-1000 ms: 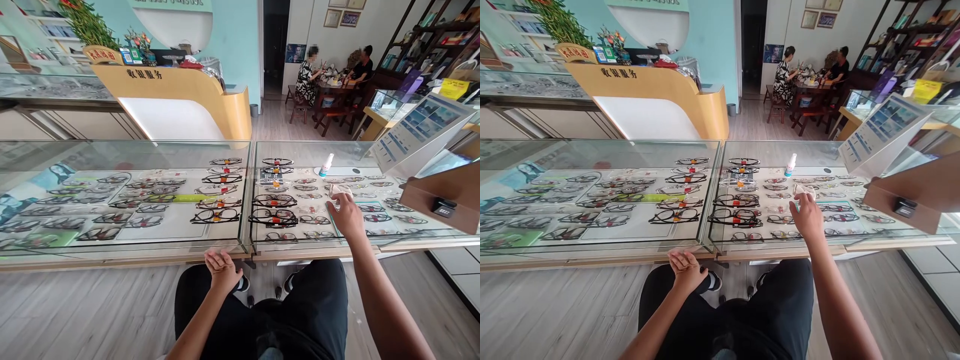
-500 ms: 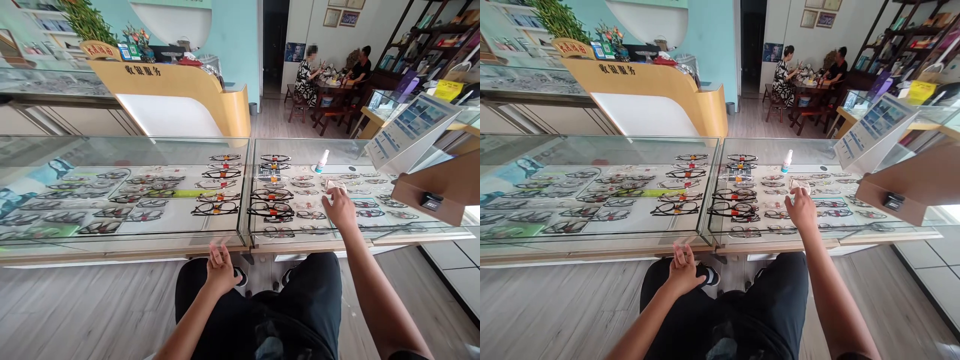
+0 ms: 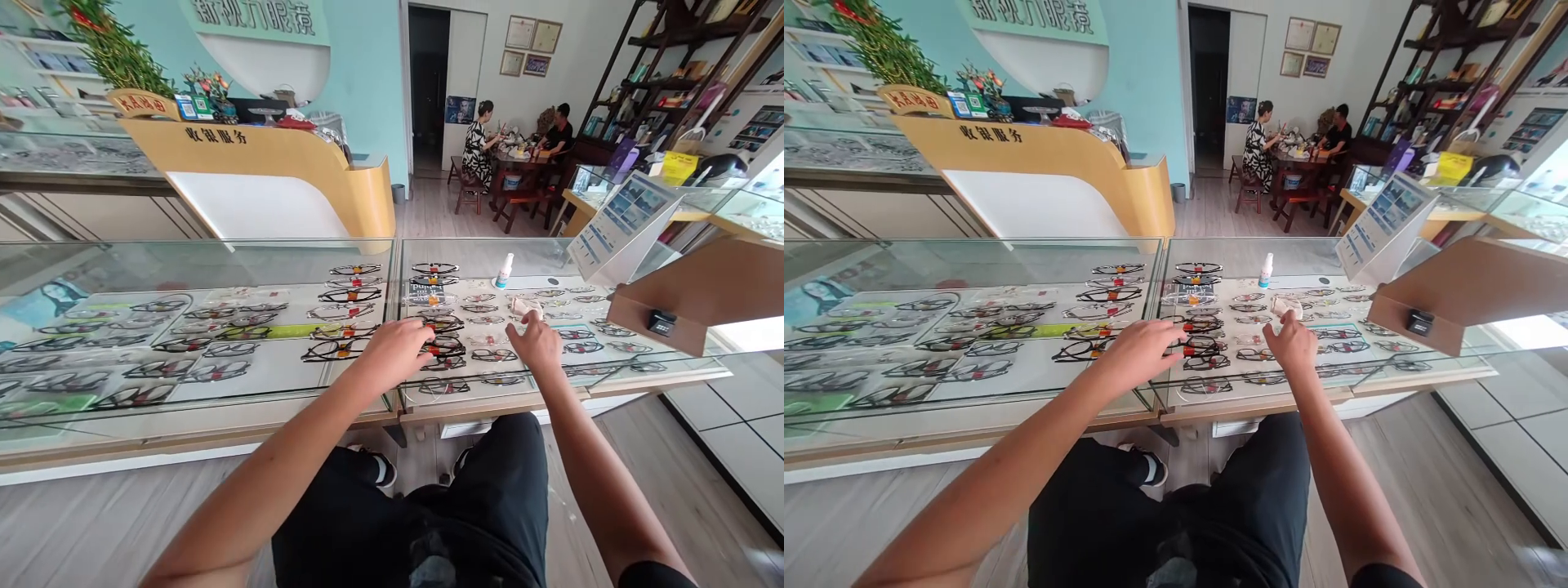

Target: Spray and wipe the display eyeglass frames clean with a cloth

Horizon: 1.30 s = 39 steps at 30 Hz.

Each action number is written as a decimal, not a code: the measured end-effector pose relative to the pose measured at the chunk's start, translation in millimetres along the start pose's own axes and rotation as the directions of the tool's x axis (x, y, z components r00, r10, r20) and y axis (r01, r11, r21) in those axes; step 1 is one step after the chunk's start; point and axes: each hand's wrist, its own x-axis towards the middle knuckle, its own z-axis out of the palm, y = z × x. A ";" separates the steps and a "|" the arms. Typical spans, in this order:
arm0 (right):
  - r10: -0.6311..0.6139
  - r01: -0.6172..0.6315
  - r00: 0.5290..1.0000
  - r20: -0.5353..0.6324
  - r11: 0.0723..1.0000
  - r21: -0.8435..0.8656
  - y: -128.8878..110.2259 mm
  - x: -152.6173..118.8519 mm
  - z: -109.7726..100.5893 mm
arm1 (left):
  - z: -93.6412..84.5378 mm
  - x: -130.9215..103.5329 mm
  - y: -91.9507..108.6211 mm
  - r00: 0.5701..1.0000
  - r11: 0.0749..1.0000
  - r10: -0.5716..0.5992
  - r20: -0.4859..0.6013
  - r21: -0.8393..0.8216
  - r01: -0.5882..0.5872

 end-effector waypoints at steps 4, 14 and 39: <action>-0.026 0.027 0.999 0.023 0.999 -0.045 -1.9 -0.7 -0.6 | 10.0 27.8 -12.4 0.998 0.998 0.029 0.060 0.050 -0.032; -0.333 0.335 0.942 -0.042 0.920 0.205 -7.5 9.8 -33.1 | -7.5 32.6 -45.7 0.983 0.965 0.147 0.113 -0.234 -0.118; -0.510 0.512 0.857 0.070 0.859 -0.006 -101.0 85.8 -18.3 | -61.0 76.4 -150.0 0.532 0.547 -0.547 -0.646 -0.757 -0.357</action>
